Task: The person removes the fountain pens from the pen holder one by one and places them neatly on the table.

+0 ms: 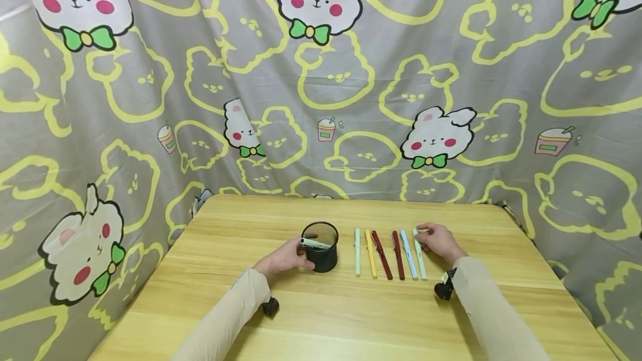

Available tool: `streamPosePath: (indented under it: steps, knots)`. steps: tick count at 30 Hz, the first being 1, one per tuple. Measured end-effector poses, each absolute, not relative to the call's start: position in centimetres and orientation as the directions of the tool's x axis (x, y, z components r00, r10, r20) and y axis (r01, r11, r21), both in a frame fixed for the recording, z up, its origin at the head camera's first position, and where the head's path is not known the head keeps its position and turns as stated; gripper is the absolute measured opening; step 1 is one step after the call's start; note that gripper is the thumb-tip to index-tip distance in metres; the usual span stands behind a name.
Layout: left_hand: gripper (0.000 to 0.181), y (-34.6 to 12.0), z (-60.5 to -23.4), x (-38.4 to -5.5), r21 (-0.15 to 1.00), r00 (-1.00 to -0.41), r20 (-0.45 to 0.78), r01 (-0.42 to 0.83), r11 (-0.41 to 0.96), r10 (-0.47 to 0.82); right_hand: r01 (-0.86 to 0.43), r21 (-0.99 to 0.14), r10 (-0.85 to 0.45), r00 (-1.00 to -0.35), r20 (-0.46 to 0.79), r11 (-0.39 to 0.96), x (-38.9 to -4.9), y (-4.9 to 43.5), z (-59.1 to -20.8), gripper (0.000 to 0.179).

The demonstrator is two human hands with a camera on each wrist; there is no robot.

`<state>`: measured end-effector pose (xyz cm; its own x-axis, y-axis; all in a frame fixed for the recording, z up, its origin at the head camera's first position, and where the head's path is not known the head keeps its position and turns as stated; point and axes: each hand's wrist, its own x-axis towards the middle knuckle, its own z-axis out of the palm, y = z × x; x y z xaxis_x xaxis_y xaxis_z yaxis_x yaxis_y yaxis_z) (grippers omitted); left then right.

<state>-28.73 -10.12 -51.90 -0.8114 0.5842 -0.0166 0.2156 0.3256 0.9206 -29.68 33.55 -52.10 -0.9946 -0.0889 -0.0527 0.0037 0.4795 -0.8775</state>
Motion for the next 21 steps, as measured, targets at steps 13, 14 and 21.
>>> streamPosePath:
  steps: [13,14,21]
  knots:
    - [0.079,-10.19,-51.78,-28.78,0.923,-0.803,-0.022,0.213,0.32,0.596,-0.031,-0.843,-0.087,-0.996,-0.019,0.537,-29.79,33.4,-52.28,0.044]
    - [0.08,-10.18,-51.76,-28.77,0.924,-0.803,-0.024,0.209,0.32,0.595,-0.034,-0.836,-0.085,-0.996,-0.015,0.547,-29.78,33.37,-52.28,0.043]
    - [0.078,-10.15,-51.62,-28.75,0.928,-0.808,-0.021,0.203,0.313,0.589,-0.021,-0.815,-0.069,-0.997,-0.024,0.58,-29.78,33.48,-52.42,0.042]
